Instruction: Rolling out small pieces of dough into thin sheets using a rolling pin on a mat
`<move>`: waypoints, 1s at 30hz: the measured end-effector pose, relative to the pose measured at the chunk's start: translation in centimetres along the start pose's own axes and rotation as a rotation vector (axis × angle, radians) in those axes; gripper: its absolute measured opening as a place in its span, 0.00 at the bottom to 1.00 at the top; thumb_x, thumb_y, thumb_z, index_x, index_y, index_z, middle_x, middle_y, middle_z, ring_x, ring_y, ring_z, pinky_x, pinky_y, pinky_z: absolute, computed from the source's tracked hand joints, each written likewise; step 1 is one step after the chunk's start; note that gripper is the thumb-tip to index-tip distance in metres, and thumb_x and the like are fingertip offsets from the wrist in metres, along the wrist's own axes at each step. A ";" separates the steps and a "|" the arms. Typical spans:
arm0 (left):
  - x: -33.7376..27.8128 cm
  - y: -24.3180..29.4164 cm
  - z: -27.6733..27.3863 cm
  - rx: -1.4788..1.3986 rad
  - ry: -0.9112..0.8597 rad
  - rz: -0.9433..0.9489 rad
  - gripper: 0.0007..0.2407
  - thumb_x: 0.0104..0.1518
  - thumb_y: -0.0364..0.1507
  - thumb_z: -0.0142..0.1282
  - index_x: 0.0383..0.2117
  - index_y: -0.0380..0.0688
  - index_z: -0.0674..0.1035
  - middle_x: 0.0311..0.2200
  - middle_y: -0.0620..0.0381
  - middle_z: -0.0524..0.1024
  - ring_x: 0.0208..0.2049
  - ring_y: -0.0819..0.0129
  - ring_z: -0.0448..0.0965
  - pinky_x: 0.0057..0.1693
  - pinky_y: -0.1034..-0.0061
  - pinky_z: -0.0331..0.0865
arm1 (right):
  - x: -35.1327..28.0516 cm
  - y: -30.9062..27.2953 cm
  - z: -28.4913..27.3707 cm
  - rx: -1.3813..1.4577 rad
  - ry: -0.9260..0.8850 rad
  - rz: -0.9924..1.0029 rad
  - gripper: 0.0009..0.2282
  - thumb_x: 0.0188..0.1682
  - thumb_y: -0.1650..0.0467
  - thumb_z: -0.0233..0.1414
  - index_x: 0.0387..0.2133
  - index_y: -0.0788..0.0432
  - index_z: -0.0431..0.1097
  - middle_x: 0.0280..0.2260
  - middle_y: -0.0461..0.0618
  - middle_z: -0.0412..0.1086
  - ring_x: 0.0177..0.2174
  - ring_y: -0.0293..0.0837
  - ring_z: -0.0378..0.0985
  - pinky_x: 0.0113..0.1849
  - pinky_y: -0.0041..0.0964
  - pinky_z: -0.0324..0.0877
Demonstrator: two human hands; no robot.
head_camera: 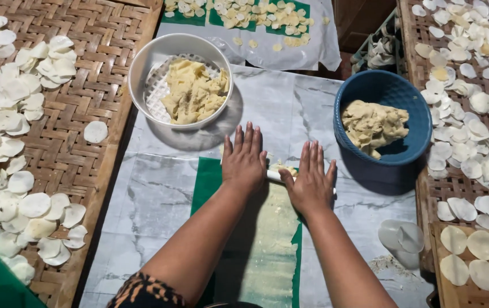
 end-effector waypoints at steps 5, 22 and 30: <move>4.5 0.2 -1.0 -0.004 -0.069 -0.045 0.29 0.68 0.45 0.25 0.74 0.49 0.42 0.75 0.50 0.30 0.75 0.51 0.25 0.73 0.43 0.22 | 3.2 1.3 -1.1 0.185 0.148 -0.045 0.36 0.50 0.45 0.44 0.64 0.56 0.53 0.65 0.57 0.49 0.64 0.56 0.52 0.59 0.61 0.52; 0.9 -0.6 -0.5 -0.048 0.169 0.069 0.30 0.69 0.47 0.26 0.74 0.46 0.42 0.75 0.45 0.32 0.75 0.51 0.28 0.73 0.42 0.24 | 4.0 0.6 -3.1 0.480 -0.235 0.142 0.09 0.47 0.62 0.59 0.39 0.48 0.77 0.38 0.54 0.73 0.45 0.58 0.78 0.48 0.51 0.73; 1.3 -0.4 -0.8 -0.066 0.074 0.023 0.30 0.69 0.48 0.24 0.74 0.46 0.41 0.75 0.46 0.30 0.75 0.51 0.25 0.73 0.42 0.21 | 5.4 -0.9 -3.4 0.269 -0.244 0.070 0.06 0.43 0.64 0.59 0.29 0.52 0.75 0.36 0.52 0.69 0.40 0.59 0.79 0.43 0.50 0.75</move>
Point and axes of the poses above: each hand's wrist, its own x-axis towards the middle knuckle, its own z-axis out of the palm, y = z × x, the point moved 1 cm from there along x, towards the middle knuckle
